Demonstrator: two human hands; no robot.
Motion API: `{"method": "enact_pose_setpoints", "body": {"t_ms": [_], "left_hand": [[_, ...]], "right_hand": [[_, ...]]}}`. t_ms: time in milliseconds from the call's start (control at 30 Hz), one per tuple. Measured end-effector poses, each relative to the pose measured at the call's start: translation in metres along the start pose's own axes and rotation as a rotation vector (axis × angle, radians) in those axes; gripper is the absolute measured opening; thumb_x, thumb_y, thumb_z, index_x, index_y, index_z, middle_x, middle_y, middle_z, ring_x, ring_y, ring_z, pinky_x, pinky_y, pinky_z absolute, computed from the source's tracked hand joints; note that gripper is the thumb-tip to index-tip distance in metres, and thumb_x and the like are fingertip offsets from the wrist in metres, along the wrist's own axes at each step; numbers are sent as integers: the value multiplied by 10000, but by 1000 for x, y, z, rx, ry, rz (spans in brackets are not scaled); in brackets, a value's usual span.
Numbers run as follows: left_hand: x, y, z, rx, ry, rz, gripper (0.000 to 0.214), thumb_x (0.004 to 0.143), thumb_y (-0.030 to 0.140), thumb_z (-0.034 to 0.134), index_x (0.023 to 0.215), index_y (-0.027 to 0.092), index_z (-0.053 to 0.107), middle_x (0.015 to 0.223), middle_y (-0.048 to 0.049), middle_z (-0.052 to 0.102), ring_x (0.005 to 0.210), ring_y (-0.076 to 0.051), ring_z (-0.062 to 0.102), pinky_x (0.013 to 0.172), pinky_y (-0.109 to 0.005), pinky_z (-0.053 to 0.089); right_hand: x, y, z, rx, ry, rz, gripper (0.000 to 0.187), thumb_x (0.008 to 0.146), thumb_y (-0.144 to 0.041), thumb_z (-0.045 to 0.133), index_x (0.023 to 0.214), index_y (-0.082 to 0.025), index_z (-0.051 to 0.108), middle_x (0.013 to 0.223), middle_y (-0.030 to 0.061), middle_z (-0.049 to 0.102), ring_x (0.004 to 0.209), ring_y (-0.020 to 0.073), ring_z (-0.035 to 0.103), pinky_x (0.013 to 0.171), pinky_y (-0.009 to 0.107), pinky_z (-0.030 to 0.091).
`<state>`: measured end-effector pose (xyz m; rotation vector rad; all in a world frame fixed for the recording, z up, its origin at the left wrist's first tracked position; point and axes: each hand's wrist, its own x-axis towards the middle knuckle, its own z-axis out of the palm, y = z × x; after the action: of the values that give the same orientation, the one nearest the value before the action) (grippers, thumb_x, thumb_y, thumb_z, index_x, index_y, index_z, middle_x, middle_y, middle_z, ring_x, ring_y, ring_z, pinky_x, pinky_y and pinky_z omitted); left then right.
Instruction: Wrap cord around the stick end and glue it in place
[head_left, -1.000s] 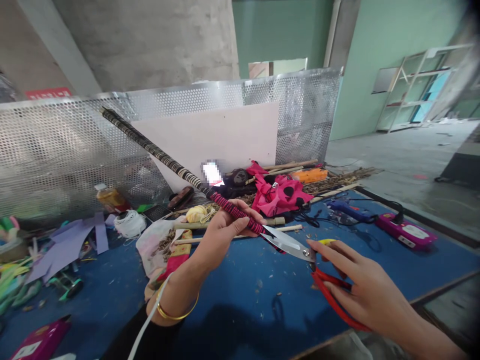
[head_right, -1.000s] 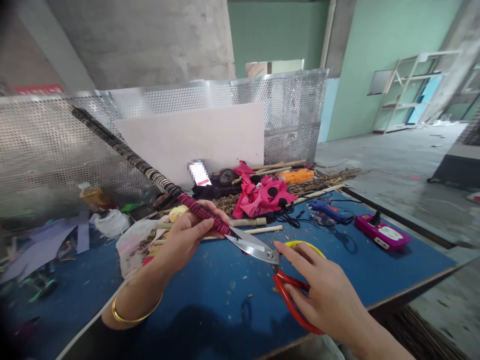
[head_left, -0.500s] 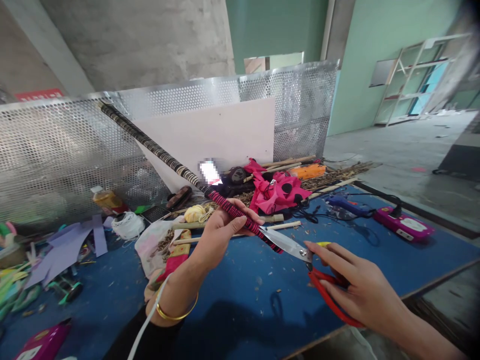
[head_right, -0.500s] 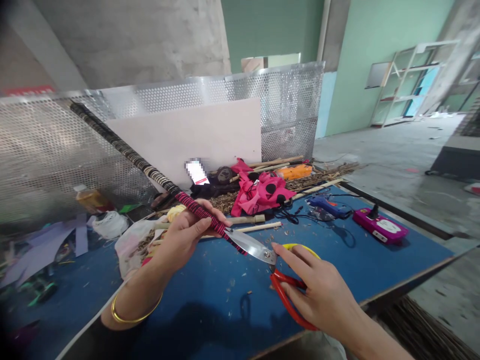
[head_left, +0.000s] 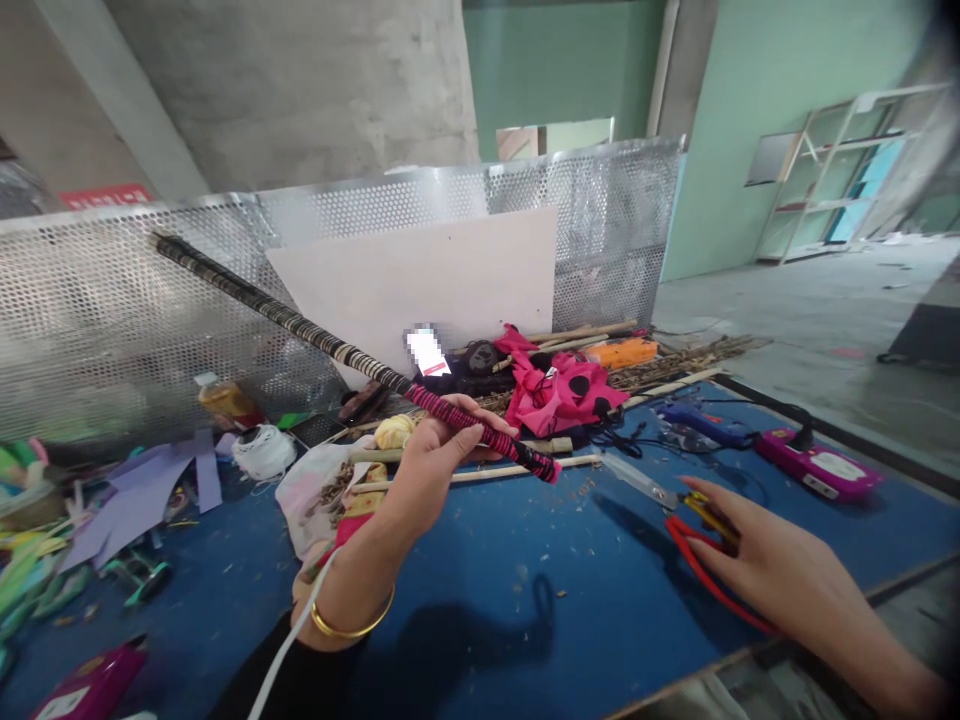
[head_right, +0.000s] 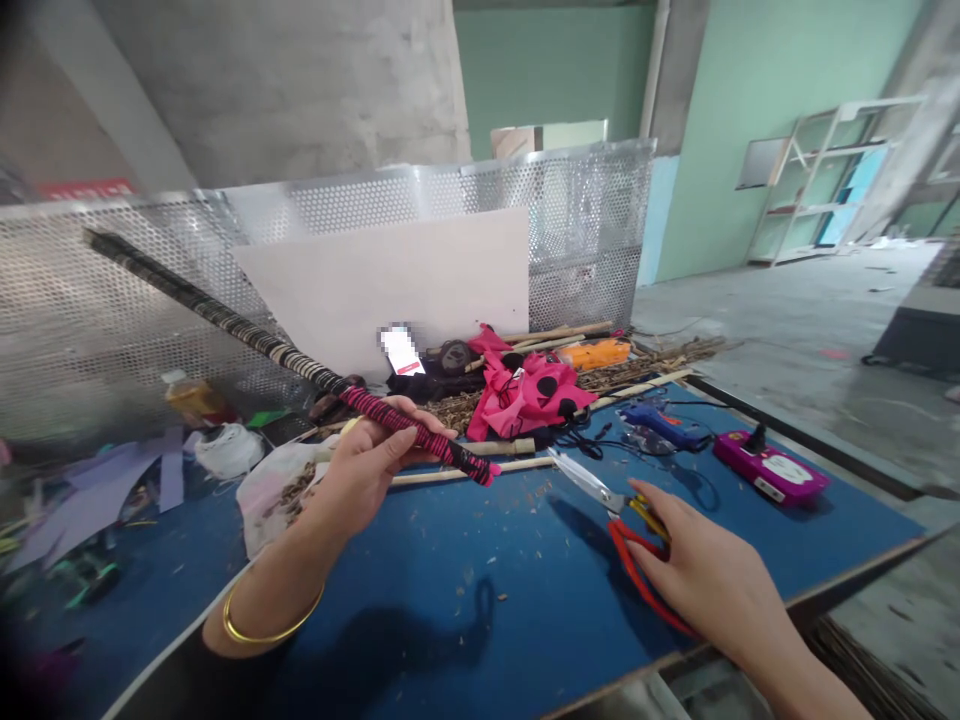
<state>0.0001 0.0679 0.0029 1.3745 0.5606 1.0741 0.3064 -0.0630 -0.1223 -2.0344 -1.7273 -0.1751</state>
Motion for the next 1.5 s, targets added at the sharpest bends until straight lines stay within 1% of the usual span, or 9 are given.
{"method": "enact_pose_setpoints", "body": {"t_ms": [267, 467, 667, 800, 933, 1067, 1233, 1367, 1500], "left_hand": [[-1, -5, 6, -10, 40, -22, 224, 809, 232, 666, 918, 188, 476, 862, -41, 706, 860, -234, 686, 721, -351, 551], [-3, -24, 19, -59, 168, -44, 254, 760, 274, 710, 875, 184, 502, 837, -38, 703, 792, -202, 665, 742, -357, 532], [-8, -39, 7, 52, 423, 34, 259, 700, 327, 774, 788, 141, 617, 745, -35, 672, 761, -162, 622, 775, -276, 474], [-10, -30, -9, -344, 484, 39, 397, 812, 511, 627, 933, 133, 627, 813, -73, 682, 743, -184, 643, 703, -304, 507], [-9, -23, -19, -692, 455, 25, 317, 898, 457, 536, 860, 144, 567, 614, 30, 523, 481, -80, 500, 488, -209, 438], [-10, -24, -24, -767, 417, 27, 353, 889, 409, 573, 675, 171, 425, 509, 107, 227, 356, -32, 233, 345, -154, 227], [-11, -28, -25, -651, 505, 10, 379, 859, 436, 606, 669, 182, 399, 520, 115, 190, 354, -28, 151, 320, -149, 148], [-8, -30, -25, -614, 515, 10, 389, 932, 508, 414, 764, 165, 487, 561, 63, 373, 417, -65, 370, 414, -185, 379], [-3, -22, -39, -623, 601, 50, 422, 992, 413, 259, 936, 124, 562, 745, -45, 561, 607, -128, 549, 541, -247, 477]], "right_hand": [[20, 9, 1, -147, -131, -248, 298, 824, -362, 507, 954, -204, 723, 877, 123, 701, 749, 280, 680, 668, 405, 541], [69, -111, -5, 376, 13, -343, 452, 937, -372, 376, 1342, -184, 451, 1286, 131, 592, 1154, 245, 577, 902, 361, 482], [70, -176, 30, 603, -321, -263, 272, 946, -330, 343, 1043, -171, 542, 846, 93, 665, 757, 220, 620, 629, 287, 393], [54, -174, 41, 1005, -626, -181, 356, 925, -500, 352, 759, -207, 466, 597, -29, 460, 529, 115, 429, 504, 237, 305], [49, -180, 36, 1323, -1083, 153, 458, 791, -659, 503, 723, -216, 407, 504, -115, 282, 377, 39, 188, 373, 184, 177], [43, -185, 29, 1560, -1305, 187, 523, 732, -687, 586, 811, -175, 512, 553, -68, 483, 377, 50, 420, 421, 197, 365], [35, -188, 30, 1678, -1273, 184, 527, 784, -616, 604, 1013, -141, 580, 874, 69, 677, 726, 143, 660, 704, 273, 491], [37, -187, 37, 1622, -1134, 298, 473, 756, -613, 630, 896, -164, 570, 550, -88, 457, 371, 19, 340, 386, 171, 260], [42, -183, 35, 1558, -1125, 325, 509, 713, -668, 611, 774, -172, 515, 500, -114, 354, 347, -1, 192, 368, 182, 118]]}}
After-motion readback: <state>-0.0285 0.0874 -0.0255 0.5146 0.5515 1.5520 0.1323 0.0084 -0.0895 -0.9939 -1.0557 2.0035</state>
